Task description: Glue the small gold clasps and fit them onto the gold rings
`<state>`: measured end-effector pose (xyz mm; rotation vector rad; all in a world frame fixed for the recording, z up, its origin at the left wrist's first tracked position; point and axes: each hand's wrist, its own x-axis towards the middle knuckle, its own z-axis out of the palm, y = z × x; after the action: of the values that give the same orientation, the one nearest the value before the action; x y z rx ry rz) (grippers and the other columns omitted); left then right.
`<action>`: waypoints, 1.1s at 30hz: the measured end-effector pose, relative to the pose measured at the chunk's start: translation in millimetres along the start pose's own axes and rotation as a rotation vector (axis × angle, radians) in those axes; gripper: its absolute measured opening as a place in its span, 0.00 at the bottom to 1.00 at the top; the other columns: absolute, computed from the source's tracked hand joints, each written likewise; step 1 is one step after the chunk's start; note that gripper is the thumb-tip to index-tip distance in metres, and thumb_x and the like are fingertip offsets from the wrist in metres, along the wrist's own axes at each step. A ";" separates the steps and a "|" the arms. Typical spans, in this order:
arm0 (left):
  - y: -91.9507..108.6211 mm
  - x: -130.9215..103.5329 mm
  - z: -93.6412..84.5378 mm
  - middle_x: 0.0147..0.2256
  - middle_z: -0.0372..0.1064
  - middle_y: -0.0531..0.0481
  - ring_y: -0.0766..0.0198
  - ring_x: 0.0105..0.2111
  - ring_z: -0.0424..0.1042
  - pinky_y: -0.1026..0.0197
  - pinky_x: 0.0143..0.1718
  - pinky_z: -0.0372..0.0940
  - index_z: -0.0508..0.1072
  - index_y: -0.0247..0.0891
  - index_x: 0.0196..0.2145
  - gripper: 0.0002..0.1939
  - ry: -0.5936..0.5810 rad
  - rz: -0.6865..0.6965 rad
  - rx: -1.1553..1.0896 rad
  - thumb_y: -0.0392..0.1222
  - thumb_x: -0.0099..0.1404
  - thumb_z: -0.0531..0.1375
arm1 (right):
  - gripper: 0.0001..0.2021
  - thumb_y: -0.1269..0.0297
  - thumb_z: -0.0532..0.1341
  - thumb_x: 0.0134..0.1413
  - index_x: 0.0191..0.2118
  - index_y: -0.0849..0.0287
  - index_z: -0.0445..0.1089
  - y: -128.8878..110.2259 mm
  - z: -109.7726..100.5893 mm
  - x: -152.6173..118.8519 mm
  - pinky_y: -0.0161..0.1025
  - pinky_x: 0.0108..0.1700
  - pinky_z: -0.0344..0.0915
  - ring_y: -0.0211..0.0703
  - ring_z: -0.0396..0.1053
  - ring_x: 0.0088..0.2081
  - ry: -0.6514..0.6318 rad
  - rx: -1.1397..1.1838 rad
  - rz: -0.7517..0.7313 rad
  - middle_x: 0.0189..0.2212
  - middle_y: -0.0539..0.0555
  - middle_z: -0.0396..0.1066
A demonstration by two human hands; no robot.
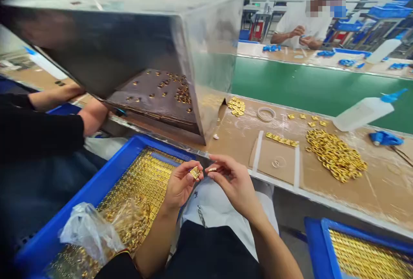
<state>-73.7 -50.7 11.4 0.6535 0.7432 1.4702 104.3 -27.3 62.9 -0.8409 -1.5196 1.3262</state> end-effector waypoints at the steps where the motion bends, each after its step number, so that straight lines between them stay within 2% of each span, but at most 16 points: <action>1: -5.8 0.9 7.9 0.33 0.79 0.49 0.67 0.28 0.77 0.65 0.32 0.71 0.84 0.40 0.39 0.21 -0.040 -0.016 -0.009 0.49 0.49 0.78 | 0.10 0.63 0.71 0.58 0.46 0.52 0.78 0.7 -6.2 -9.1 0.38 0.38 0.74 0.43 0.77 0.35 0.049 0.089 0.070 0.34 0.53 0.80; 5: -26.9 3.7 34.0 0.34 0.79 0.49 0.67 0.28 0.77 0.66 0.32 0.71 0.83 0.40 0.40 0.18 -0.168 -0.048 -0.016 0.49 0.53 0.76 | 0.10 0.58 0.77 0.48 0.33 0.54 0.80 10.8 -21.8 -29.4 0.35 0.31 0.72 0.40 0.75 0.29 0.182 0.363 0.187 0.29 0.52 0.79; 10: -47.0 10.9 53.2 0.35 0.79 0.49 0.67 0.29 0.77 0.65 0.34 0.71 0.82 0.39 0.38 0.17 -0.255 -0.093 -0.030 0.49 0.54 0.76 | 0.13 0.54 0.79 0.45 0.37 0.50 0.83 28.5 -32.7 -39.6 0.32 0.30 0.68 0.34 0.69 0.26 0.315 0.627 0.218 0.26 0.49 0.76; 17: -65.1 26.3 63.0 0.33 0.79 0.48 0.67 0.27 0.75 0.63 0.33 0.71 0.82 0.37 0.38 0.20 -0.227 -0.276 -0.070 0.52 0.52 0.76 | 0.19 0.53 0.78 0.44 0.42 0.52 0.79 32.6 -46.5 -37.5 0.34 0.30 0.69 0.36 0.67 0.25 0.384 0.603 0.257 0.25 0.47 0.71; 21: -70.6 37.5 65.6 0.32 0.78 0.47 0.68 0.26 0.74 0.65 0.30 0.70 0.81 0.35 0.37 0.23 -0.174 -0.358 -0.068 0.54 0.49 0.77 | 0.18 0.51 0.78 0.44 0.33 0.54 0.74 33.8 -52.6 -27.5 0.36 0.29 0.69 0.37 0.67 0.24 0.404 0.536 0.295 0.25 0.49 0.72; 26: -74.2 45.9 73.4 0.31 0.77 0.48 0.68 0.24 0.74 0.65 0.29 0.71 0.81 0.36 0.36 0.24 -0.170 -0.356 -0.081 0.55 0.49 0.77 | 0.19 0.48 0.77 0.45 0.32 0.53 0.71 35.9 -58.2 -24.4 0.36 0.30 0.68 0.38 0.67 0.26 0.436 0.524 0.270 0.27 0.48 0.70; 33: -77.8 46.3 85.5 0.32 0.78 0.49 0.69 0.25 0.75 0.67 0.28 0.71 0.81 0.36 0.37 0.21 -0.258 -0.318 -0.095 0.53 0.53 0.76 | 0.16 0.50 0.72 0.53 0.37 0.51 0.68 34.9 -64.6 -32.8 0.33 0.25 0.62 0.38 0.65 0.26 0.431 0.572 0.254 0.27 0.47 0.65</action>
<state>39.9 -0.5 2.3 0.6077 0.5441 1.0987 173.4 -28.3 21.9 -0.8832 -0.6620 1.5334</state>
